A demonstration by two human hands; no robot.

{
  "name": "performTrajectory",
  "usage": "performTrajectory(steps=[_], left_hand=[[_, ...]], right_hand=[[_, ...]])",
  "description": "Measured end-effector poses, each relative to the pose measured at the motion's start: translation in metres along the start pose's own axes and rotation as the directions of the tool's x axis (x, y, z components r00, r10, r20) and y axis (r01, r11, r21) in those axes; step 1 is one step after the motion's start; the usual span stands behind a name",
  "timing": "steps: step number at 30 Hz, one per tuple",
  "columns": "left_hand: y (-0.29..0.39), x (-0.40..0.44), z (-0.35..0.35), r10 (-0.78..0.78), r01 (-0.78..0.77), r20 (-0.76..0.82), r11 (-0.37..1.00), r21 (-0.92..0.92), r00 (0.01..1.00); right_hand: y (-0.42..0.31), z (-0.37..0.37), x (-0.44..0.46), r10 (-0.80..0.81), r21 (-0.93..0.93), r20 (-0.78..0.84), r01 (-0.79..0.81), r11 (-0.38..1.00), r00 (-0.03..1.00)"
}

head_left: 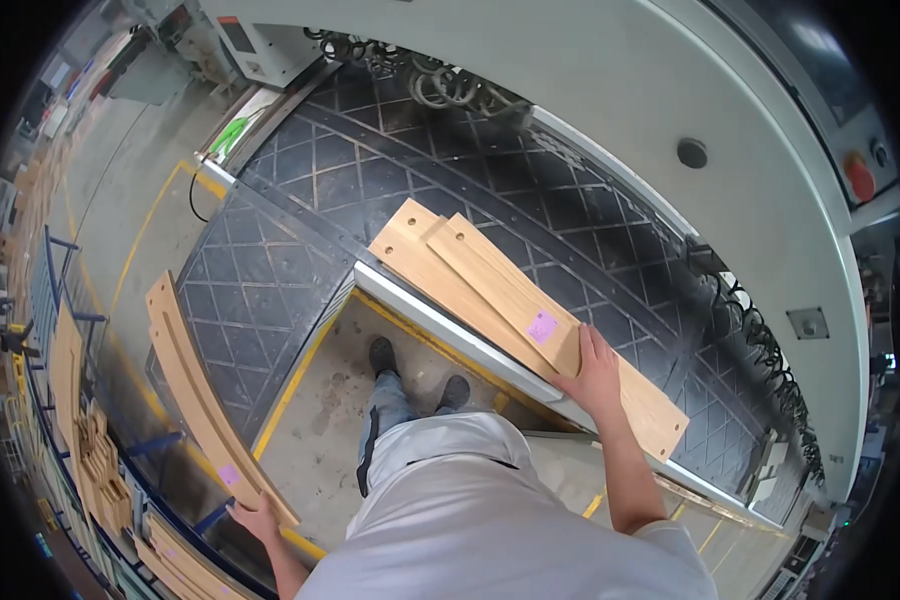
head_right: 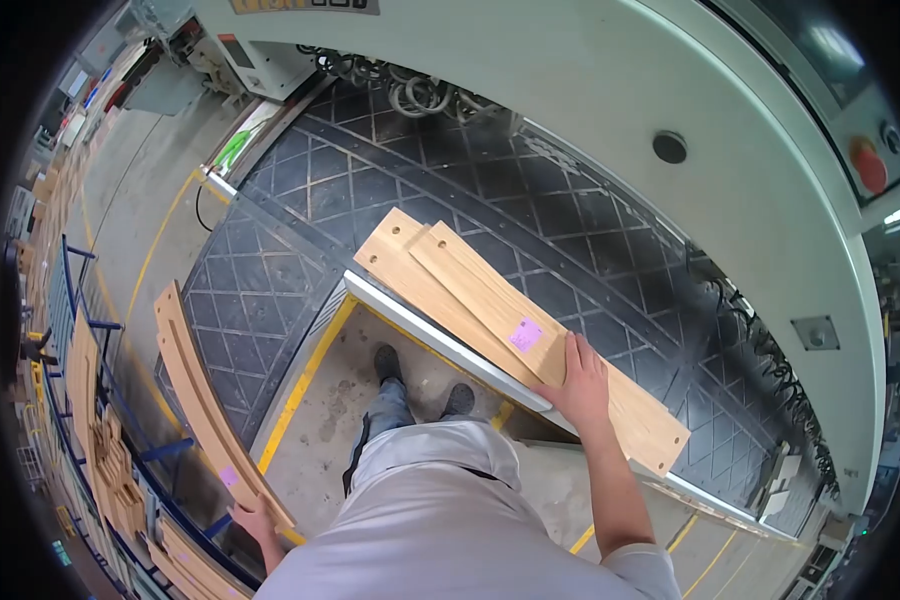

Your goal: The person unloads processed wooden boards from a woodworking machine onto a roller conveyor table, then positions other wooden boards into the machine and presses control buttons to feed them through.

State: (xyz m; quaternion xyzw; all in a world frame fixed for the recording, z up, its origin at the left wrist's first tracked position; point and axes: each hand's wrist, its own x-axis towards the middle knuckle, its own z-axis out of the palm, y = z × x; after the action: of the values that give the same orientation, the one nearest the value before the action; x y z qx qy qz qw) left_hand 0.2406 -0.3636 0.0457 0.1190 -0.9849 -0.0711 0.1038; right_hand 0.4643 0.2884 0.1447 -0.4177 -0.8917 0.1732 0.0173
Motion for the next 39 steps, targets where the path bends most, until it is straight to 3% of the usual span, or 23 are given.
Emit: performTrajectory(steps=[1, 3, 4, 6, 10, 11, 12, 13, 14, 15, 16, 18, 19, 21, 22, 23, 24, 27, 28, 30, 35, 38, 39], left_hand=[[-0.005, 0.002, 0.002, 0.006, -0.006, -0.003, 1.000, -0.003, 1.000], [0.009, 0.005, -0.011, -0.069, 0.162, 0.250, 0.915, -0.370, 0.966], [0.009, 0.009, -0.011, -0.065, 0.157, 0.251, 0.916, -0.368, 0.966], [0.022, 0.016, -0.015, 0.042, -0.042, -0.037, 0.999, -0.003, 0.998], [0.140, 0.022, -0.041, 0.289, -0.263, 0.061, 0.927, -0.266, 0.955], [0.184, 0.011, -0.041, 0.230, -0.035, 0.193, 0.724, -0.689, 0.954], [0.233, 0.006, -0.058, 0.305, 0.133, 0.387, 0.611, -0.780, 0.870], [0.276, -0.014, -0.079, 0.381, 0.159, 0.471, 0.619, -0.769, 0.796], [0.298, -0.026, -0.070, 0.589, 0.320, 0.504, 0.394, -0.862, 0.631], [0.330, -0.045, -0.076, 0.733, 0.425, 0.398, 0.163, -0.890, 0.552], [0.352, -0.059, -0.080, 0.813, 0.479, 0.310, 0.043, -0.876, 0.493], [0.379, -0.085, -0.067, 0.784, 0.608, 0.232, -0.221, -0.763, 0.576], [0.390, -0.080, -0.082, 0.766, 0.586, 0.220, -0.239, -0.774, 0.604], [0.407, -0.054, -0.127, 0.473, 0.666, 0.470, -0.497, -0.557, 0.746], [0.403, -0.040, -0.125, 0.375, 0.593, 0.461, -0.543, -0.594, 0.804], [0.394, -0.024, -0.122, 0.357, 0.569, 0.444, -0.560, -0.602, 0.822], [0.381, -0.005, -0.120, 0.362, 0.533, 0.390, -0.577, -0.619, 0.846], [0.360, 0.044, -0.130, 0.351, 0.492, 0.346, -0.575, -0.654, 0.870], [0.353, 0.058, -0.135, 0.345, 0.502, 0.367, -0.525, -0.687, 0.864], [0.341, 0.087, -0.143, 0.339, 0.496, 0.367, -0.486, -0.720, 0.866], [0.309, 0.136, -0.154, 0.406, 0.340, 0.156, -0.435, -0.833, 0.900], [0.297, 0.155, -0.148, 0.420, 0.232, 0.076, -0.334, -0.914, 0.904], [0.294, 0.158, -0.157, 0.435, 0.233, 0.068, -0.338, -0.912, 0.898]], right_hand=[[0.007, 0.002, 0.002, -0.033, 0.038, 0.009, 0.033, 0.999, 0.999], [0.013, -0.002, 0.003, -0.059, 0.077, 0.022, 0.057, 0.995, 0.998], [0.015, -0.006, 0.004, -0.096, 0.121, 0.029, 0.092, 0.988, 0.995], [0.012, -0.015, 0.004, -0.151, 0.170, 0.025, 0.144, 0.975, 0.988], [-0.028, -0.034, 0.004, -0.398, 0.156, -0.079, 0.405, 0.901, 0.914], [-0.044, -0.039, 0.003, -0.445, 0.187, -0.104, 0.457, 0.870, 0.890], [-0.062, -0.041, 0.002, -0.483, 0.201, -0.138, 0.502, 0.841, 0.865], [-0.082, -0.042, 0.000, -0.525, 0.217, -0.136, 0.542, 0.812, 0.840], [-0.104, -0.043, -0.002, -0.542, 0.211, -0.188, 0.573, 0.792, 0.819], [-0.127, -0.044, -0.001, -0.557, 0.205, -0.243, 0.603, 0.771, 0.794], [-0.149, -0.045, 0.000, -0.609, 0.187, -0.262, 0.658, 0.729, 0.749], [-0.192, -0.036, -0.001, -0.662, 0.176, -0.320, 0.729, 0.661, 0.677], [-0.211, -0.034, -0.001, -0.677, 0.155, -0.371, 0.761, 0.630, 0.636], [-0.243, -0.037, -0.005, -0.711, 0.228, -0.326, 0.782, 0.580, 0.623], [-0.258, -0.037, -0.003, -0.713, 0.409, -0.249, 0.739, 0.536, 0.655], [-0.274, -0.037, -0.001, -0.725, 0.572, -0.164, 0.663, 0.483, 0.669], [-0.294, -0.053, -0.002, -0.698, 0.669, 0.049, 0.495, 0.554, 0.714], [-0.345, -0.046, 0.001, -0.832, 0.734, -0.006, 0.568, 0.373, 0.554], [-0.363, -0.042, -0.003, -0.822, 0.714, -0.118, 0.623, 0.320, 0.557], [-0.393, -0.034, -0.001, -0.835, 0.726, -0.127, 0.624, 0.289, 0.535], [-0.465, -0.046, 0.007, -0.854, 0.752, -0.160, 0.621, 0.218, 0.494], [-0.508, -0.066, 0.007, -0.796, 0.755, -0.346, 0.652, 0.078, 0.496], [-0.518, -0.069, 0.008, -0.780, 0.846, -0.316, 0.533, 0.026, 0.540]])
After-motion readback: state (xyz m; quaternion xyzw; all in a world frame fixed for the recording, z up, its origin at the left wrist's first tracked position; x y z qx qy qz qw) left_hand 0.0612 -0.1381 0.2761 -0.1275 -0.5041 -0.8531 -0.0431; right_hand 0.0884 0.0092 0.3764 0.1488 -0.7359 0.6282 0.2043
